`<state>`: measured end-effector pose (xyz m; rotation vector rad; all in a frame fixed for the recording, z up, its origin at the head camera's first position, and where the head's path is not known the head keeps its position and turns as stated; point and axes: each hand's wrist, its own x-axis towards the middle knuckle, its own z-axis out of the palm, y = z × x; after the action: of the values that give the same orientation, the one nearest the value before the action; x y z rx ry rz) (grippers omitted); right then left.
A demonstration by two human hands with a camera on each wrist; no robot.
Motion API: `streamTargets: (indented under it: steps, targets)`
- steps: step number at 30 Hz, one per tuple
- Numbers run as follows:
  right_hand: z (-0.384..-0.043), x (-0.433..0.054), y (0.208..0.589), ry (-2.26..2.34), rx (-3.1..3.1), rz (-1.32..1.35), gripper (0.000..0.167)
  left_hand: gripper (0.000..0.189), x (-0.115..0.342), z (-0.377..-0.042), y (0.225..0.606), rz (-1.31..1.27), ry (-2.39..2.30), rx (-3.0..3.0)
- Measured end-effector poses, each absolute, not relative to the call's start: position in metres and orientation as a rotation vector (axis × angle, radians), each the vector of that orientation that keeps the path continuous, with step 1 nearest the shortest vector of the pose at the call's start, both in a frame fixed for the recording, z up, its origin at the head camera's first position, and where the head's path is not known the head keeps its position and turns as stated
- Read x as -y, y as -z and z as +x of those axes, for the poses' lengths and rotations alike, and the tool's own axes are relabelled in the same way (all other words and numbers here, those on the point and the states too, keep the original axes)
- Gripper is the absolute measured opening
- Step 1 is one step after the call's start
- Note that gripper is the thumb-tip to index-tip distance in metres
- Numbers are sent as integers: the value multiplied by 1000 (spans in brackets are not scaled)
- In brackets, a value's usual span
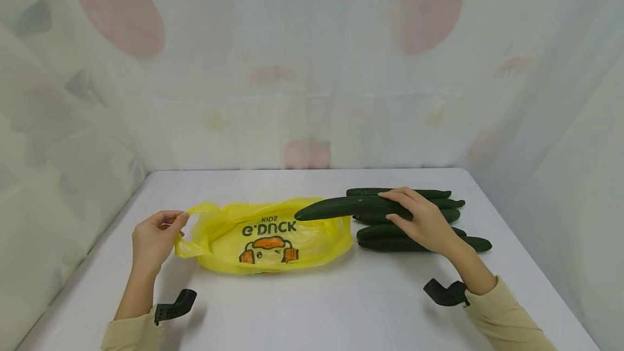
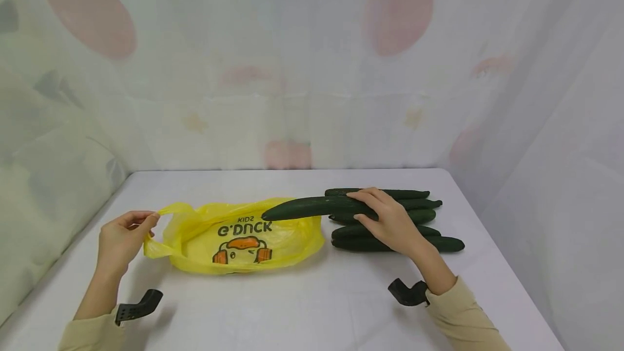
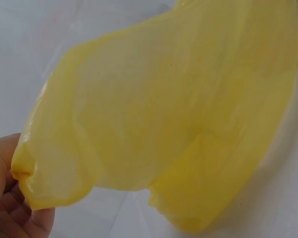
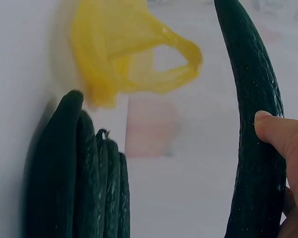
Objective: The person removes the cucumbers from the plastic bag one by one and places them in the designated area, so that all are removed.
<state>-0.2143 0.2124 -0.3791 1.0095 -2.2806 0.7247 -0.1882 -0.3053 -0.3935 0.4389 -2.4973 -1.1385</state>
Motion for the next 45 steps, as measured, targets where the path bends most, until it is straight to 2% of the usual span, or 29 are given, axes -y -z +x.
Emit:
streamTargets:
  steps: [23, 34, 45]
  targets:
    - [-175, -271, 400, -612, 2375, 966, 65, 38, 306, -191, 399, 429, 1157, 2496]
    - [-163, -294, 425, -574, 2515, 885, 63, 39, 308, -189, 398, 434, 1147, 2510]
    - [-164, -309, 445, -616, 2536, 925, 61, 38, 309, -190, 400, 441, 1165, 2503]
